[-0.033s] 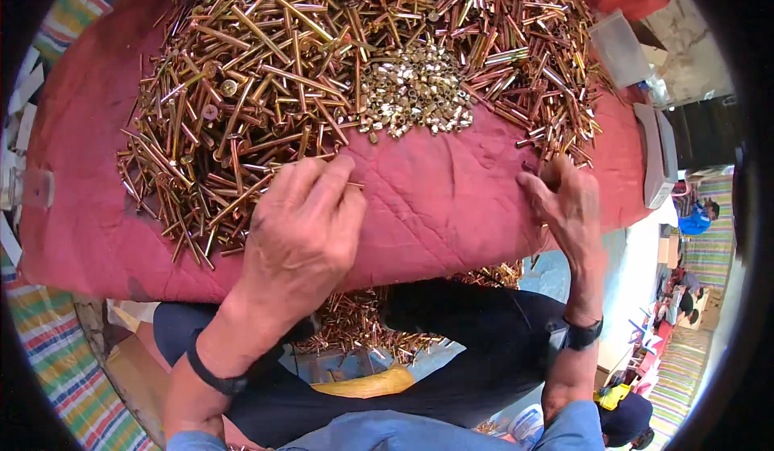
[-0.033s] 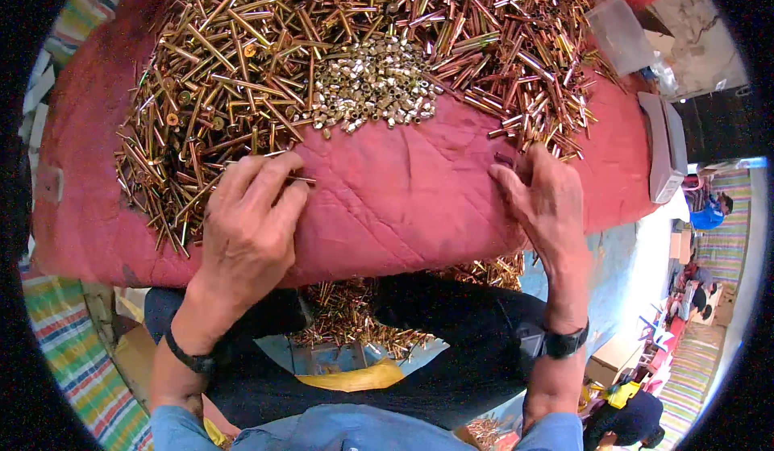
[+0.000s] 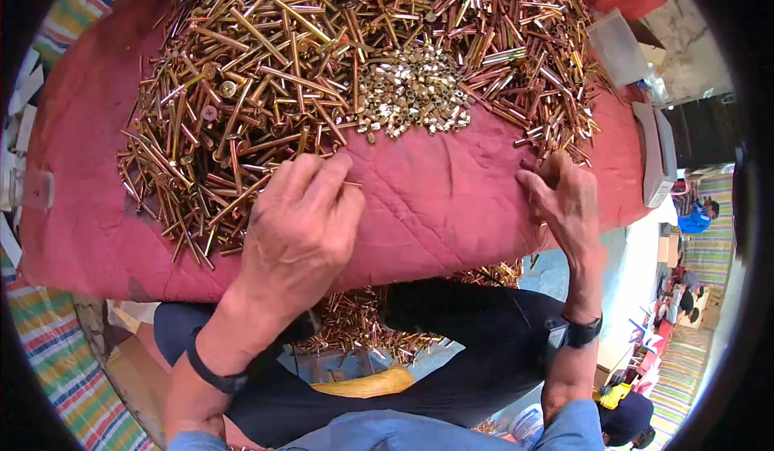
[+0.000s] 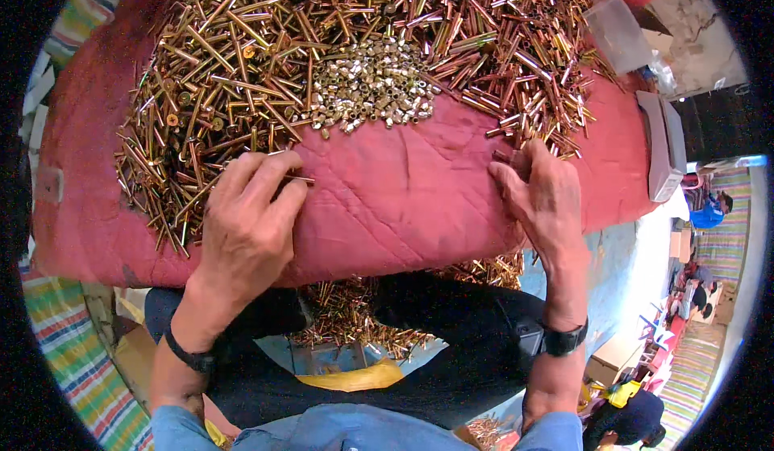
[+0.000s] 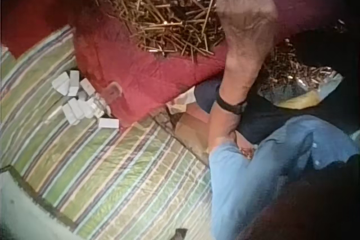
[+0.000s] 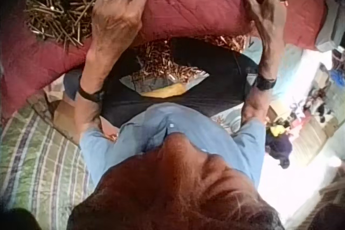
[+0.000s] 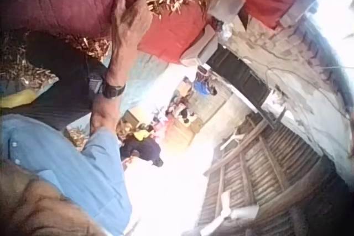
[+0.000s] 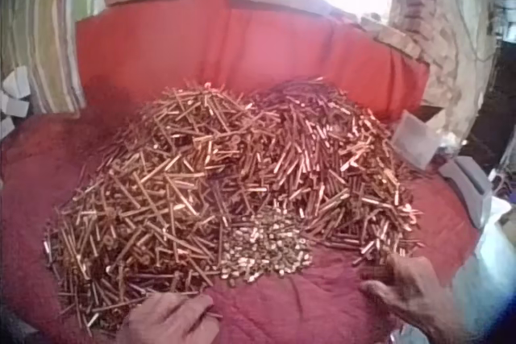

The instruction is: Manually insert small metal pins into brass-colored metal tubes.

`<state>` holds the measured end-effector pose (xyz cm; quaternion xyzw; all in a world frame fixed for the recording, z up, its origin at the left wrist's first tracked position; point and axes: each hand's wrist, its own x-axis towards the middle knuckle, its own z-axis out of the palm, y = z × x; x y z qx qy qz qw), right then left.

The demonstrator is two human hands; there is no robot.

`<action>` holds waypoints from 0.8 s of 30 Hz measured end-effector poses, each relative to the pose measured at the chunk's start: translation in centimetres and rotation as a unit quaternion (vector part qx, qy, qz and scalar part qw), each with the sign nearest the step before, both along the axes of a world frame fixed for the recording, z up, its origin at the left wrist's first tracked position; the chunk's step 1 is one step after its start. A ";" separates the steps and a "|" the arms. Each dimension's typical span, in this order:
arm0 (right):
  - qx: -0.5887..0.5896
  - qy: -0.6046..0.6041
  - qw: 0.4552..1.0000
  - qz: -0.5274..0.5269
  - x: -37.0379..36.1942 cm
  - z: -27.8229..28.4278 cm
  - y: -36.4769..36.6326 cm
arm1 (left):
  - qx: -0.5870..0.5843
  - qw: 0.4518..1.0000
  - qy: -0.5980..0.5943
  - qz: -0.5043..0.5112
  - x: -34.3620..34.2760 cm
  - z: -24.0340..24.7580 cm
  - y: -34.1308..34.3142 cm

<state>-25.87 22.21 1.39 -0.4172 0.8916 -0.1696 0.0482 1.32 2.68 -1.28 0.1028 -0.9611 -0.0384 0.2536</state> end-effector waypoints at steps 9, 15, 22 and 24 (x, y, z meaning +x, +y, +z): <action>-0.212 -0.207 0.955 0.027 4.3 1.2 -2.4 | 0.032 0.991 0.125 -0.043 -1.7 0.0 -1.5; -0.414 -0.483 0.772 0.001 9.8 1.7 -5.0 | 0.715 0.657 0.228 -0.065 -1.9 1.9 2.6; -0.427 -0.474 0.768 0.051 10.5 0.5 -4.6 | 0.865 0.470 0.169 -0.054 -1.3 1.6 3.1; -0.446 -0.513 0.732 0.042 10.5 0.6 -4.7 | 0.865 0.468 0.171 -0.057 -1.2 1.6 3.0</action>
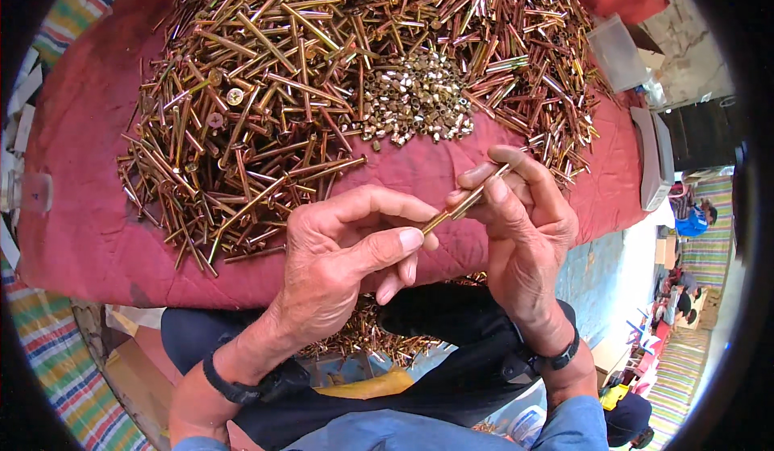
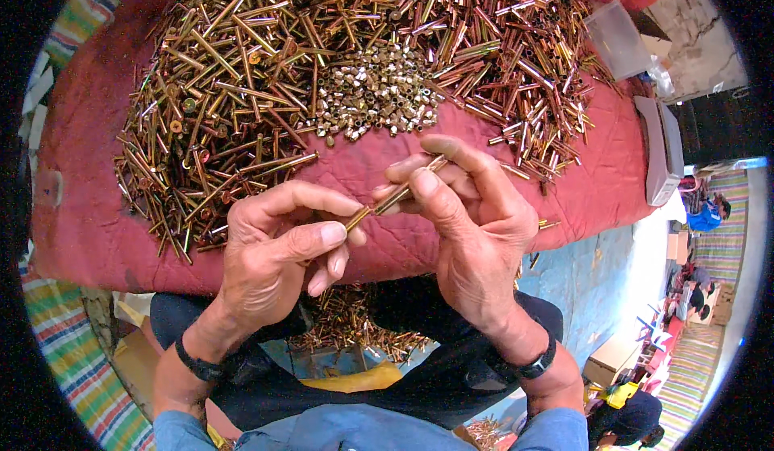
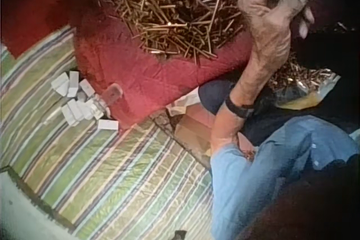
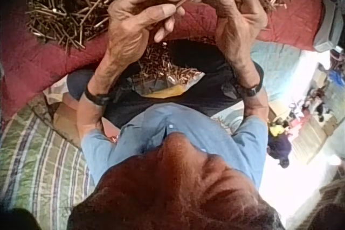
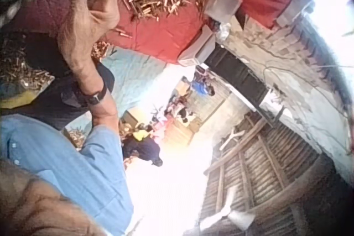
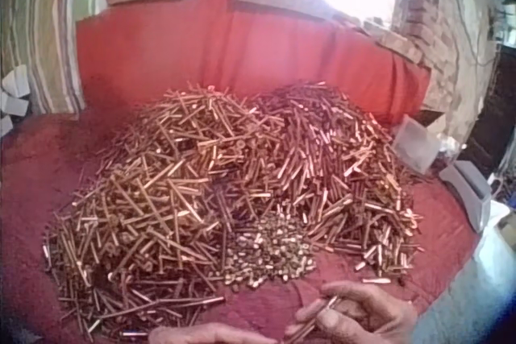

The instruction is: Manually insert small metal pins into brass-colored metal tubes.

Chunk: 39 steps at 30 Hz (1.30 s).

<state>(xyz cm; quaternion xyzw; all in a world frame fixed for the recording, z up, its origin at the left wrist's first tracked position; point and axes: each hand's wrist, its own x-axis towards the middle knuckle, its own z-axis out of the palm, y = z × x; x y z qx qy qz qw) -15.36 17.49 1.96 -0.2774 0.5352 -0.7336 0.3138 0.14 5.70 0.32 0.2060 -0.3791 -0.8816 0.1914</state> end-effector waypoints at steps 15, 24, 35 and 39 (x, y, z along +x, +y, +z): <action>0.011 0.516 0.846 0.136 0.3 -0.3 -0.4 | 0.212 0.976 0.021 -0.050 0.2 -1.0 -0.2; 0.227 0.393 0.890 -0.033 -3.9 -1.0 -3.0 | 0.091 0.986 -0.064 -0.128 0.2 0.2 -0.7; 0.263 0.775 0.575 -0.006 -4.5 -4.3 -5.3 | 0.105 0.989 -0.078 -0.070 0.5 0.1 -0.8; 0.207 0.769 0.604 0.031 -4.5 -3.5 -4.5 | 0.088 0.992 -0.079 -0.054 0.6 0.3 -1.0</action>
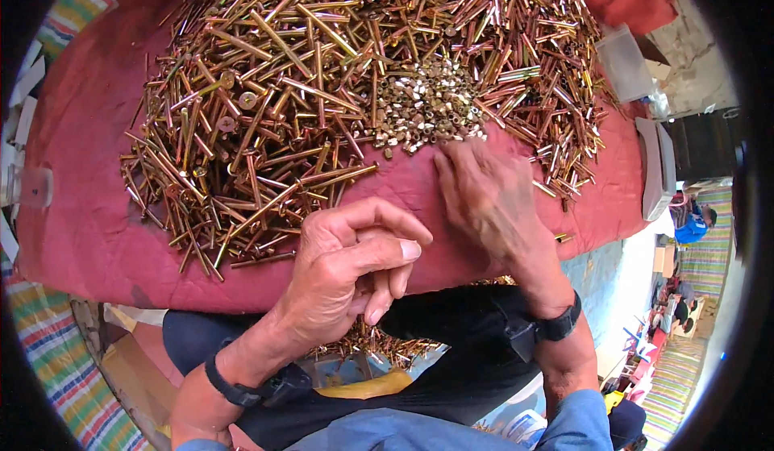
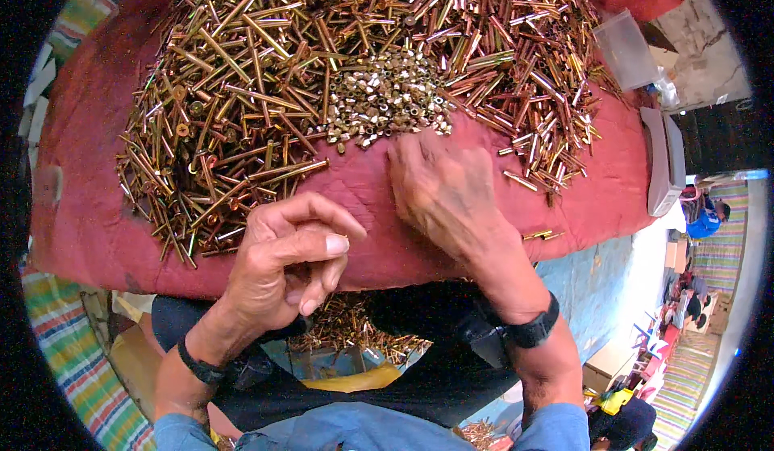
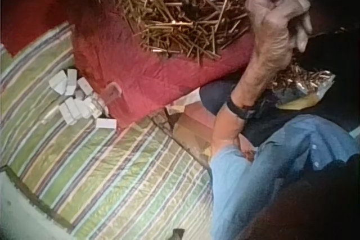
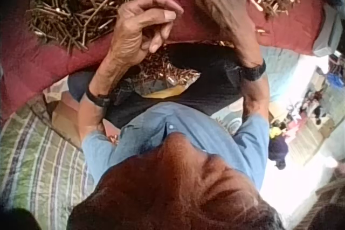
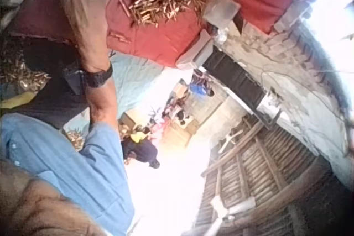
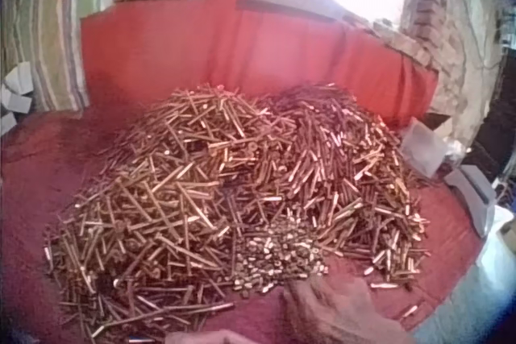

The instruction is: Manually insert small metal pins into brass-colored metal tubes.

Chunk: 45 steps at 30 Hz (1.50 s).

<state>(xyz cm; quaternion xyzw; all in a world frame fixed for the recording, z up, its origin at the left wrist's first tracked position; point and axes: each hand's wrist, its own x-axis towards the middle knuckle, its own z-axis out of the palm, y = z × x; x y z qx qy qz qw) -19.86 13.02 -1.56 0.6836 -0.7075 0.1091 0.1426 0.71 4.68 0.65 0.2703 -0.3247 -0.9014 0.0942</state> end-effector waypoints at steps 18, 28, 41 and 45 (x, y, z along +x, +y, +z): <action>0.064 -0.556 0.828 0.034 3.7 5.1 3.3 | 0.051 0.998 -0.008 0.021 -0.1 0.0 -0.2; 0.036 -0.423 0.891 0.163 2.4 4.5 4.4 | 0.130 0.991 0.026 -0.035 -0.2 -0.1 -0.2; 0.025 -0.416 0.896 0.155 2.4 4.9 5.5 | 0.167 0.984 0.020 -0.058 -0.6 -0.1 0.3; 0.008 -0.407 0.896 0.179 2.2 4.7 5.5 | 0.179 0.981 0.032 -0.059 -0.7 -0.2 0.6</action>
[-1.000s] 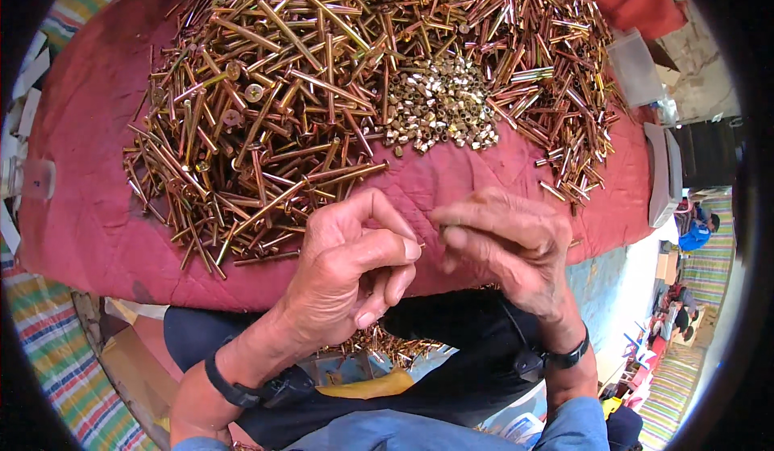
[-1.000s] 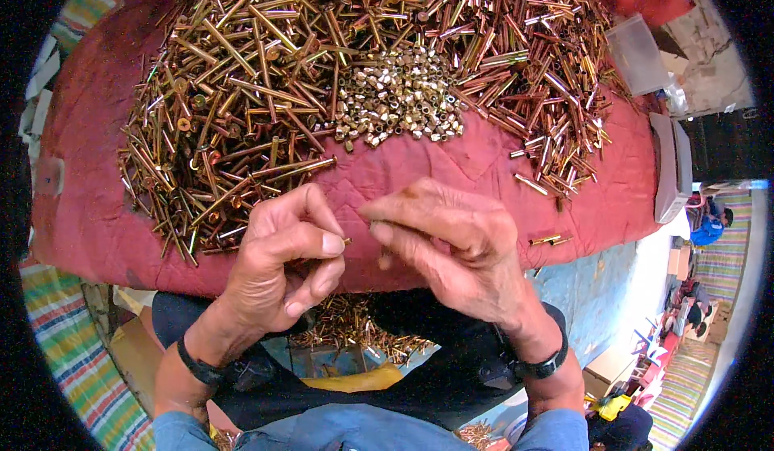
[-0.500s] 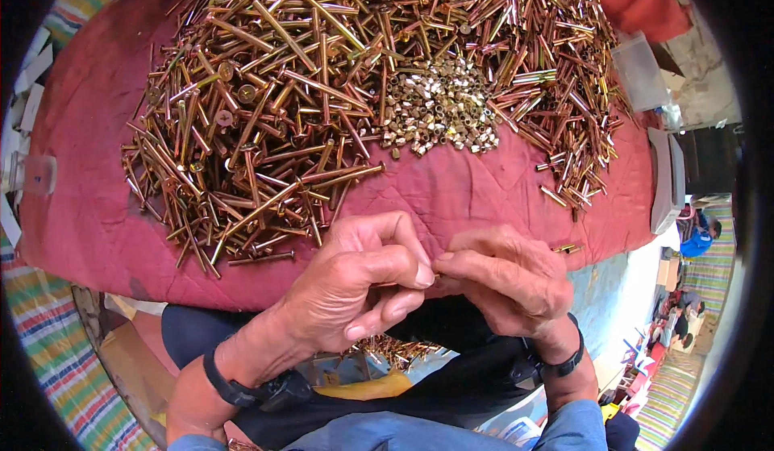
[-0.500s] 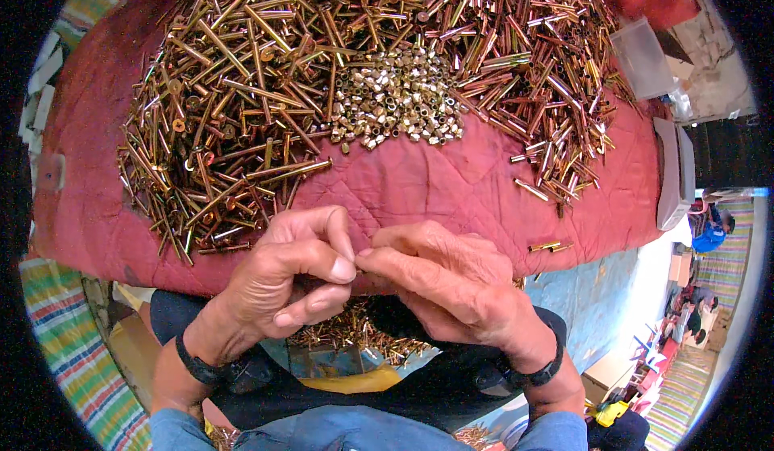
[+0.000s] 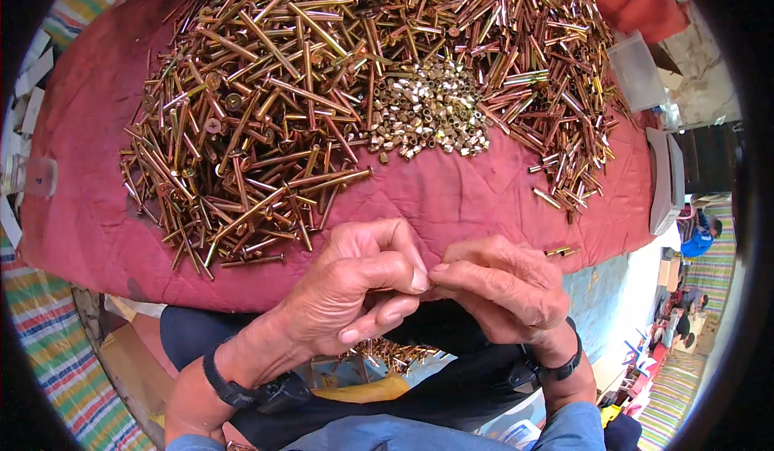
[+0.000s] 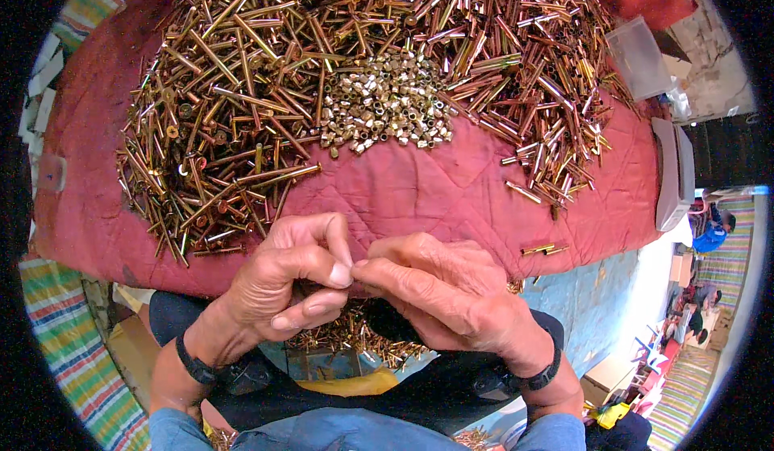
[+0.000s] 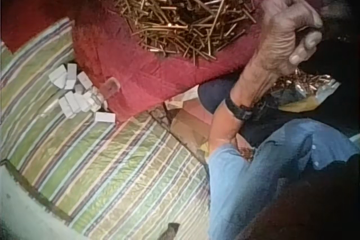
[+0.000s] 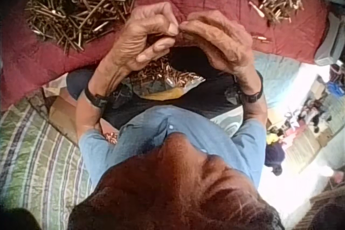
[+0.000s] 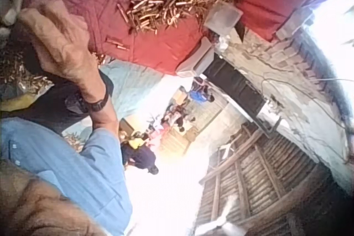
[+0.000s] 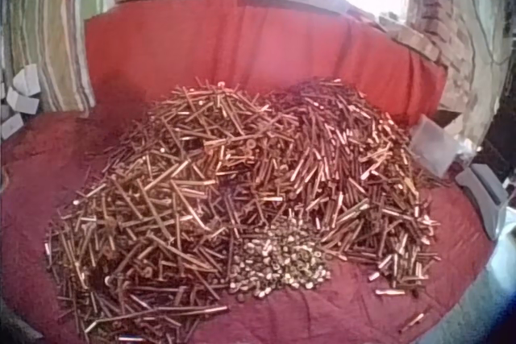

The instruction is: Manually insert small metal pins into brass-colored metal tubes.

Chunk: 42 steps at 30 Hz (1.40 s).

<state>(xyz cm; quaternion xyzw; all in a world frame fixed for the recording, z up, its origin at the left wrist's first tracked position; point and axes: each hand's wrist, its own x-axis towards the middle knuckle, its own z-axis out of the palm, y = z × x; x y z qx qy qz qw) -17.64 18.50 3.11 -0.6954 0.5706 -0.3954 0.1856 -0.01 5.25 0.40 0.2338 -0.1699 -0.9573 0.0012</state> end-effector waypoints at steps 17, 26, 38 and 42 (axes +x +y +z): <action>0.108 -0.109 0.986 -0.061 -0.5 0.4 0.0 | -0.108 0.994 -0.018 0.005 -0.1 0.5 0.0; 0.056 0.037 0.997 -0.039 1.0 1.3 -0.5 | -0.082 0.997 -0.013 0.002 0.2 0.5 -0.1; 0.082 0.029 0.996 0.001 0.9 1.0 -0.1 | -0.017 1.000 -0.002 -0.017 0.4 0.3 -0.2; 0.076 0.019 0.996 -0.047 1.5 1.0 -0.3 | -0.031 0.999 -0.014 -0.019 0.4 0.4 -0.5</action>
